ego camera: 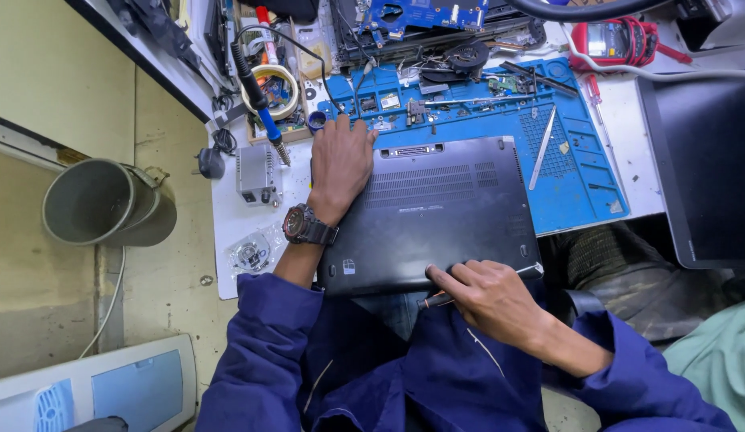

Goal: A technician is disassembling a laptop on a repair bench by removing screws from the bottom casing using a screwdriver.

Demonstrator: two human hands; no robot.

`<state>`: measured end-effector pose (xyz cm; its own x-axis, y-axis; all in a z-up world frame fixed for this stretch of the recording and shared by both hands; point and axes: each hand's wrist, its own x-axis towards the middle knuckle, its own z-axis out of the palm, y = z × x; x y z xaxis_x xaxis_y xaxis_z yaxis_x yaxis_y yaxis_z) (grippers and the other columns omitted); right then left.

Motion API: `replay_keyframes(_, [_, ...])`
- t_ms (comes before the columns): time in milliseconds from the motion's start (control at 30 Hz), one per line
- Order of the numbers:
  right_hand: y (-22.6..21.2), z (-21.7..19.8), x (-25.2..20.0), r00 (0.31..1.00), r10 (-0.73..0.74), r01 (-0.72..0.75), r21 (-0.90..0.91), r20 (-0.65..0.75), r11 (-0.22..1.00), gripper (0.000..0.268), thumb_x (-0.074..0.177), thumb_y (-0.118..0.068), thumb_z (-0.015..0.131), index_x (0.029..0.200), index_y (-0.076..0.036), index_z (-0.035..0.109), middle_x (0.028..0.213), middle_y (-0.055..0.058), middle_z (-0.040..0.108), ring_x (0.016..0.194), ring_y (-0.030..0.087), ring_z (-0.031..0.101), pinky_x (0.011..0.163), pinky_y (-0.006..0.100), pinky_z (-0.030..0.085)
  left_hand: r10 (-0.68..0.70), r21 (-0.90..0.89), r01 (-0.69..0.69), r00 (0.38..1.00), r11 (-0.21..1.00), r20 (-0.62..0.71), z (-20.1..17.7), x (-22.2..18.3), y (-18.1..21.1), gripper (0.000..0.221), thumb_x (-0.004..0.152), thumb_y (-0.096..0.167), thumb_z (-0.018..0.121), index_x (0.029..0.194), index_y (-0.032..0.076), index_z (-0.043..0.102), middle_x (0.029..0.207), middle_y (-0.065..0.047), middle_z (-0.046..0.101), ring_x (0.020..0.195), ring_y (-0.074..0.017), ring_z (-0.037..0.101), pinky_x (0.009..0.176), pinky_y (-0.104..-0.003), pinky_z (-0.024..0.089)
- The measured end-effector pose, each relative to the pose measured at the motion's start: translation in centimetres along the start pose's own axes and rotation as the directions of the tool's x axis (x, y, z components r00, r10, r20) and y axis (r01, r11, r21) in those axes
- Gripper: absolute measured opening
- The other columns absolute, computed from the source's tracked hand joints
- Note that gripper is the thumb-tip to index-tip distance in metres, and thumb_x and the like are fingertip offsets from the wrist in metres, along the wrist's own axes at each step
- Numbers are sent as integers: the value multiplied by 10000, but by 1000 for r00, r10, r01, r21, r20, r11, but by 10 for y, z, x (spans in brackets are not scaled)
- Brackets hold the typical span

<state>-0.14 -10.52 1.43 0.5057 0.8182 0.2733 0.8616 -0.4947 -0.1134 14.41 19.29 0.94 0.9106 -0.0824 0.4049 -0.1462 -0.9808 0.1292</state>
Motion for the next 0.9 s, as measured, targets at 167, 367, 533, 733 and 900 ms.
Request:
replay_keyframes(167, [2,2,-3,1000,17,-18,23,26,1000,426,1006,-266,422,1371,-177,623,712,18,521,655,233,597,590,326,519,-2,-3,2,999,1000,-33,8,3,-3,508,1099,437,416,888,70,696,765,-80,558,698,-278,610,647,-418,474])
replay_keyframes(367, [3,0,-2,999,41,-41,15,8,999,393,992,-265,467,1337,-196,644,703,9,517,651,221,597,583,315,522,-58,-73,55,997,996,-44,8,6,-3,600,1109,505,385,817,82,696,690,-78,554,653,-289,615,622,-433,481])
replay_keyframes(533, [3,-2,-1,998,62,-62,37,18,997,397,940,-236,548,1320,-189,652,708,10,533,668,221,612,592,320,532,-61,-85,57,997,995,-43,14,9,-5,592,1109,484,381,760,101,666,620,-49,513,595,-261,588,600,-416,480])
replay_keyframes(733, [4,0,-2,998,63,-64,46,19,997,412,927,-242,552,1323,-181,650,711,14,536,664,225,609,594,328,533,-51,-161,42,998,986,-49,14,7,-5,556,1092,480,451,749,83,634,612,-80,512,607,-312,612,600,-448,498])
replay_keyframes(900, [5,0,-3,997,70,-71,32,15,997,394,931,-247,547,1305,-189,661,711,10,523,662,227,599,592,330,531,-41,-203,30,998,979,-49,10,11,-8,556,1004,576,598,747,83,600,618,-96,513,611,-343,623,589,-482,501])
